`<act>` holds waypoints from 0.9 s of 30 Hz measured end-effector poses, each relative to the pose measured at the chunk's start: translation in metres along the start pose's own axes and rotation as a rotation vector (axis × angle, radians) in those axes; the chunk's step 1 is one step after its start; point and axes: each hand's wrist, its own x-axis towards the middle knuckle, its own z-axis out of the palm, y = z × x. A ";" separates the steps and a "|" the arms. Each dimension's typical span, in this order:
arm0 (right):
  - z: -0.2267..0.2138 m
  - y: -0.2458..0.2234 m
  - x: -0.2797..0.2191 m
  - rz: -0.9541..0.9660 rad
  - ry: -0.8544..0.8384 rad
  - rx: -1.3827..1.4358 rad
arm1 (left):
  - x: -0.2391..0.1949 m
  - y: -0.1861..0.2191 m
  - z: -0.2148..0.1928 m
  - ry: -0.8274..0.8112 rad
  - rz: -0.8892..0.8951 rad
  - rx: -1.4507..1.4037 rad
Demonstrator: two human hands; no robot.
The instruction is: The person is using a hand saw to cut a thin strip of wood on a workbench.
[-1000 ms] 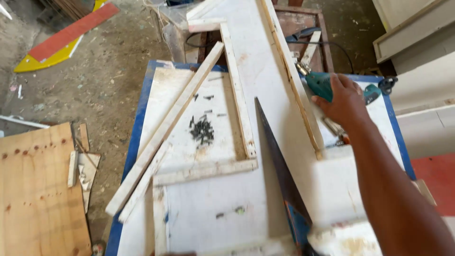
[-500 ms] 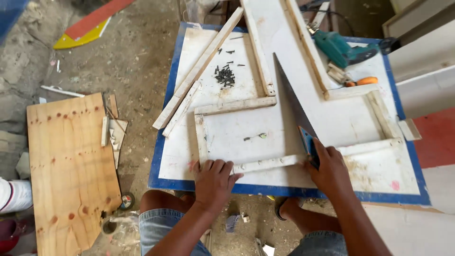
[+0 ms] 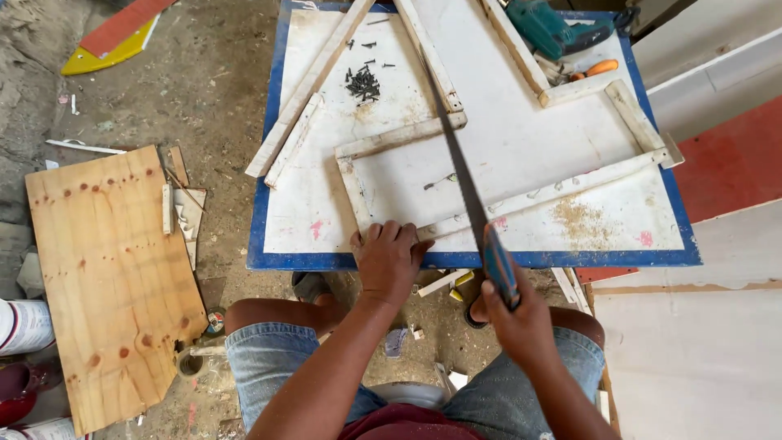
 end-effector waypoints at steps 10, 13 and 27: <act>0.019 0.053 -0.050 -0.062 -0.316 0.419 | 0.007 -0.005 -0.013 -0.078 -0.089 -0.253; 0.027 0.065 -0.050 0.021 -0.347 0.421 | 0.000 -0.010 -0.002 0.018 -0.048 -0.185; 0.032 0.080 -0.078 -0.001 -0.293 0.462 | 0.000 -0.009 0.002 0.097 -0.043 -0.169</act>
